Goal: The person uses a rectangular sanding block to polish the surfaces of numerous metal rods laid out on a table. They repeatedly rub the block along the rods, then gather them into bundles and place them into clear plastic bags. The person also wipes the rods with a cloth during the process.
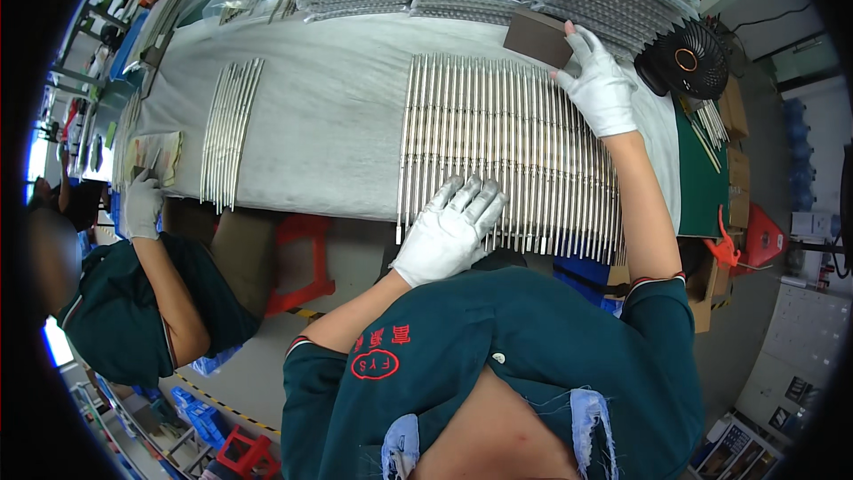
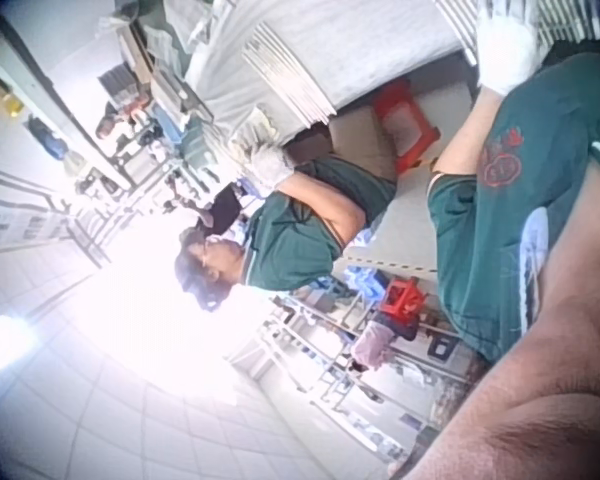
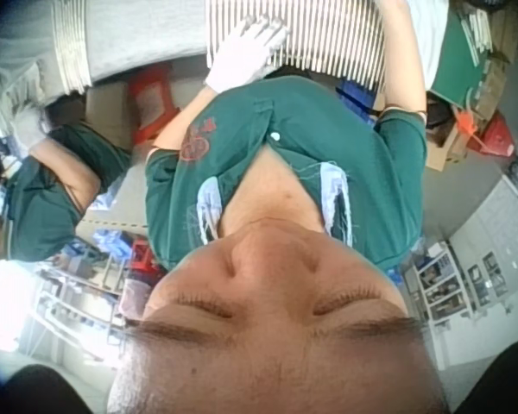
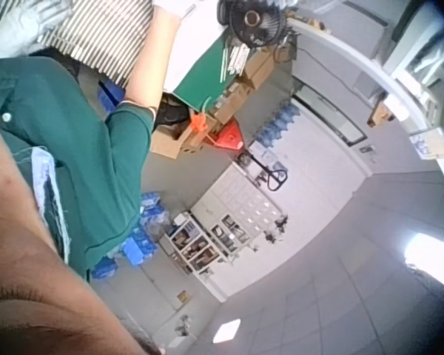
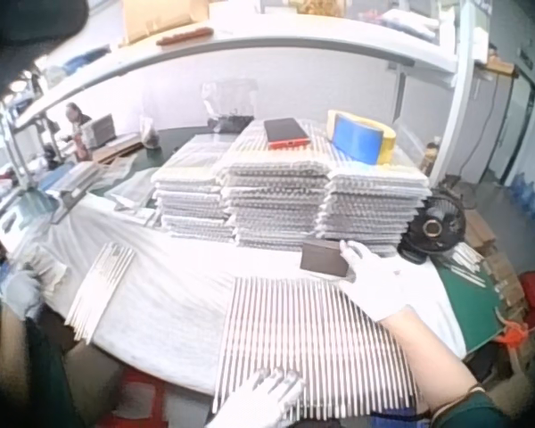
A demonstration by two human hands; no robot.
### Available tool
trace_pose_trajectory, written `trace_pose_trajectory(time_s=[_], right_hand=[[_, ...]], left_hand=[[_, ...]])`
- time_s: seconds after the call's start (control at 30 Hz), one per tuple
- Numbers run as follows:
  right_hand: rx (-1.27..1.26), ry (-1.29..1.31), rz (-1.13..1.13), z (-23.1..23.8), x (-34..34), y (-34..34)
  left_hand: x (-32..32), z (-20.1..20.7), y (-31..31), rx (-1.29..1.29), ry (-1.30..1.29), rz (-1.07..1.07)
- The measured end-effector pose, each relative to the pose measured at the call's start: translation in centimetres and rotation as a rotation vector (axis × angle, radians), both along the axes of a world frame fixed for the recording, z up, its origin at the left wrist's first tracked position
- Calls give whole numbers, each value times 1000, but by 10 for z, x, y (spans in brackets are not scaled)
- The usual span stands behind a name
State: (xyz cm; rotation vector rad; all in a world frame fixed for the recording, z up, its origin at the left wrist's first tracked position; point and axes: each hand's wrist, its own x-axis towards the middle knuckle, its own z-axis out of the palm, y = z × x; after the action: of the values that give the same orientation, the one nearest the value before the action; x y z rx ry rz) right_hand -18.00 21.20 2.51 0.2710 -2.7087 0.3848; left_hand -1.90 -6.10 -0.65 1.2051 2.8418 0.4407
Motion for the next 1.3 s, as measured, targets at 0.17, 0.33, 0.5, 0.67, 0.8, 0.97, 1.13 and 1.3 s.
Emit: trace_pose_trajectory(time_s=[0.17, 0.33, 0.5, 0.67, 0.8, 0.97, 1.13, 1.3], right_hand=[[202, 44, -104, 11, -12, -8], [-79, 76, 8, 28, 17, -12], [-134, -128, 198, 28, 50, -15], [-436, -323, 176, 14, 62, -15], [-491, -477, 365, 29, 62, -13], [-309, -561, 497, 47, 63, -52], [-428, -697, 440, 43, 49, -3], [-333, -502, 508, 40, 60, -46]], left_hand=[[3, -3, 0, -34, 64, 13], [6, -4, 0, 66, 45, 1], [4, -2, -4, 207, 12, -42], [1, 3, -5, 341, 38, -52], [1, 5, -5, 342, 30, -56], [2, 9, -4, 304, 7, -67], [4, 4, -6, 377, -1, -57], [1, 4, -4, 367, 22, -61]])
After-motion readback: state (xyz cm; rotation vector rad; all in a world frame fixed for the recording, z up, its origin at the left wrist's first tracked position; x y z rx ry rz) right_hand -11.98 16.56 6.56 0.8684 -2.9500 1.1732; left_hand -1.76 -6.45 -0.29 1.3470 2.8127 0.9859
